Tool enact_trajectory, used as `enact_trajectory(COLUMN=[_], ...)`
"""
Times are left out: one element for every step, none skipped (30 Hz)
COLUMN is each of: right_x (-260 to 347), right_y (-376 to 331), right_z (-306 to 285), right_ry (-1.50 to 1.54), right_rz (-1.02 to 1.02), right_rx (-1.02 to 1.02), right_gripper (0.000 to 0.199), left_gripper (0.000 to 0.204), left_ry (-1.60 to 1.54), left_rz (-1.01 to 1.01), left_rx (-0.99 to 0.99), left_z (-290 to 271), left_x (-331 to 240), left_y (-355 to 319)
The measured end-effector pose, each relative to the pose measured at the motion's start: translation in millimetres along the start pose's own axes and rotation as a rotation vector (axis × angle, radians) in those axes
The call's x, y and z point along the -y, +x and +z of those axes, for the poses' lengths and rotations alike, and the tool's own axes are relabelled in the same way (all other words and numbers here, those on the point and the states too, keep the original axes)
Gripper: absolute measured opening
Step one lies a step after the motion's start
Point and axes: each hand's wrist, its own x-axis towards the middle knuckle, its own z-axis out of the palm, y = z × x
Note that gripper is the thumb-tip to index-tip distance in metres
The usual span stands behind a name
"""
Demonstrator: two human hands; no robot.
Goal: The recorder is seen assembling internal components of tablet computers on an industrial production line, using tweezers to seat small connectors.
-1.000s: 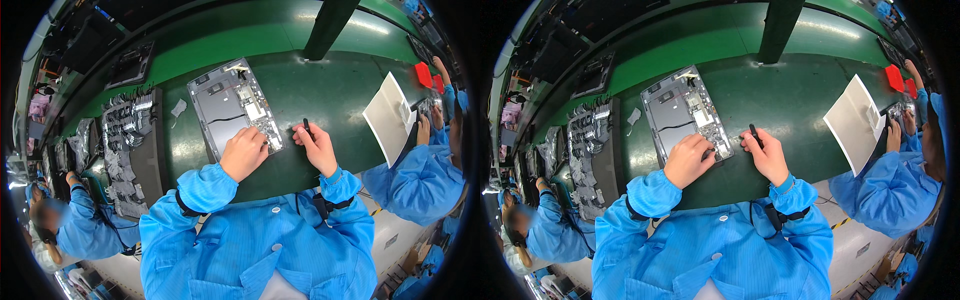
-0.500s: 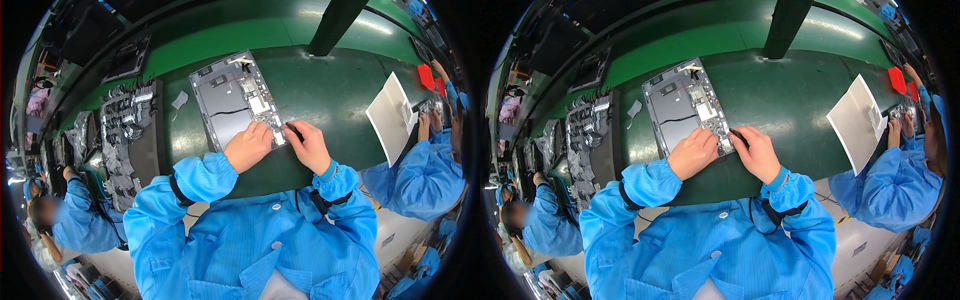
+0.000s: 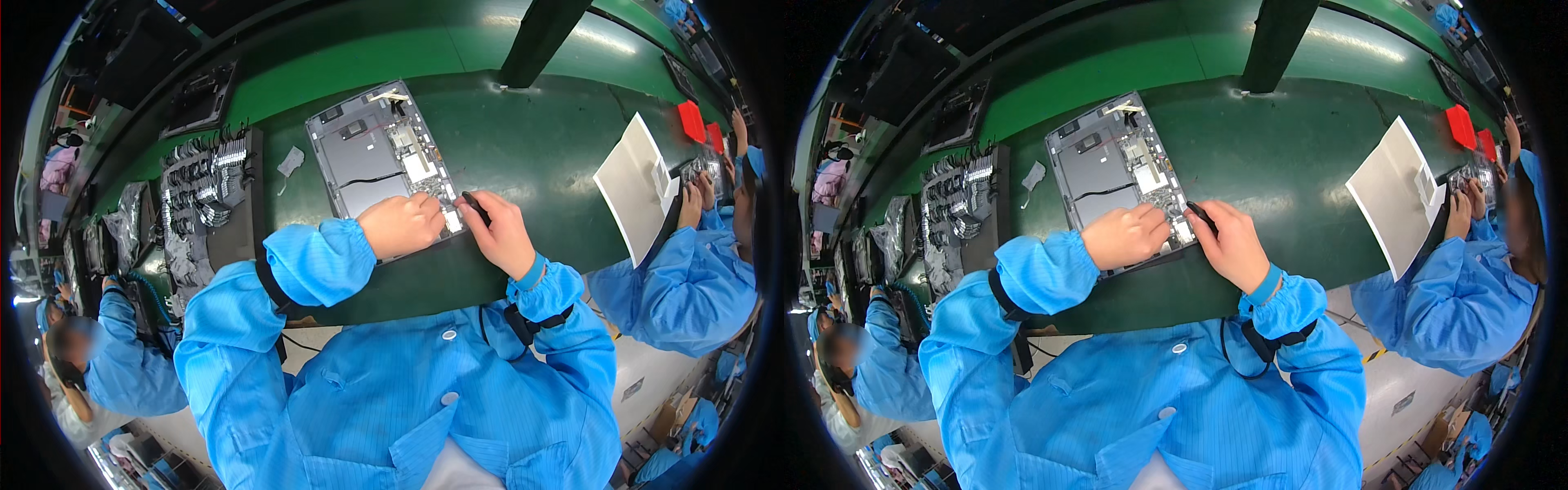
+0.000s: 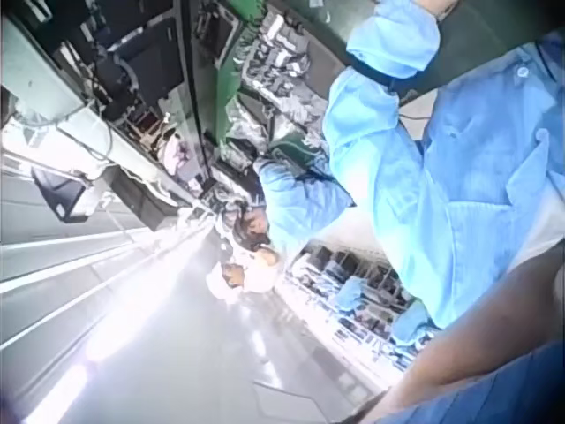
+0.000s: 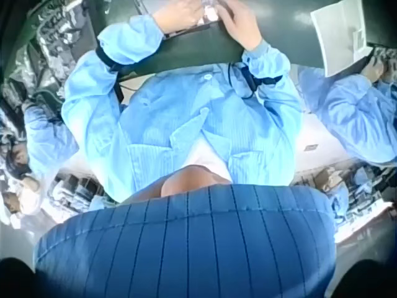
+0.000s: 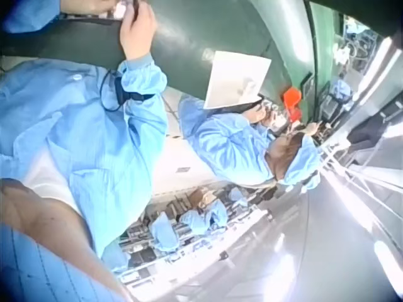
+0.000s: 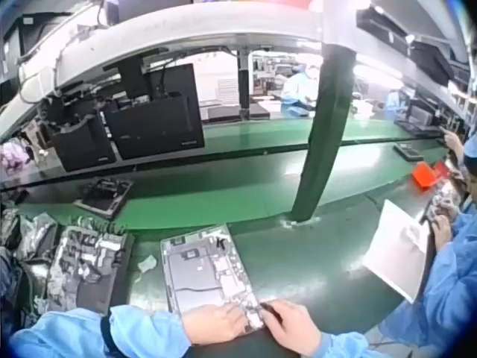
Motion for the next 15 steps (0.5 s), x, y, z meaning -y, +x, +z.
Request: enact_trajectory(right_x=[-1, -1, -2, -2, -3, -3, -4, -4, -4, -4, -4, -4, -4, -5, -6], right_y=[0, 0, 0, 0, 0, 0, 0, 0, -1, -1, -1, -1, -1, -1, -1], right_z=[1, 2, 4, 5, 6, 8, 8, 8, 7, 7, 8, 8, 9, 9, 9], right_ry=[-0.003, -0.002, 0.020, 0.042, 0.042, 0.039, 0.036, 0.036, 0.035, 0.036, 0.038, 0.038, 0.037, 0.038, 0.036], right_rz=[-0.002, 0.000, -0.024, -0.049, -0.048, -0.062, -0.077, -0.076, -0.065, -0.057, -0.058, -0.065, -0.070, -0.068, -0.068], right_rx=[-0.011, -0.014, -0.040, -0.066, -0.069, -0.084, -0.099, -0.102, -0.102, -0.099, -0.099, -0.106, -0.115, -0.117, -0.125], right_gripper=[0.014, 0.014, 0.013, 0.013, 0.013, 0.013, 0.012, 0.012, 0.011, 0.011, 0.011, 0.011, 0.010, 0.010, 0.010], left_gripper=[0.011, 0.011, 0.012, 0.013, 0.013, 0.014, 0.014, 0.014, 0.015, 0.016, 0.016, 0.017, 0.019, 0.019, 0.021], left_ry=[-0.006, -0.007, 0.010, 0.027, 0.027, 0.018, 0.009, 0.009, -0.003, -0.015, -0.014, 0.000, 0.013, 0.012, 0.005], left_rz=[0.079, 0.082, 0.149, 0.216, 0.218, 0.248, 0.278, 0.281, 0.277, 0.270, 0.269, 0.262, 0.258, 0.261, 0.251], left_rx=[-0.026, -0.024, 0.006, 0.035, 0.036, 0.036, 0.037, 0.038, 0.032, 0.026, 0.027, 0.026, 0.025, 0.026, 0.030], left_z=[0, 0, -1, -1, -1, -1, -2, -3, -4, -6, -6, -5, -5, -5, -4], left_x=[5, 9, 12, 15, 18, 20, 21, 22, 22, 22, 21, 20, 20, 20, 20], left_y=[0, 1, 2, 3, 4, 4, 5, 5, 6, 5, 4, 3, 2, 2, 2])
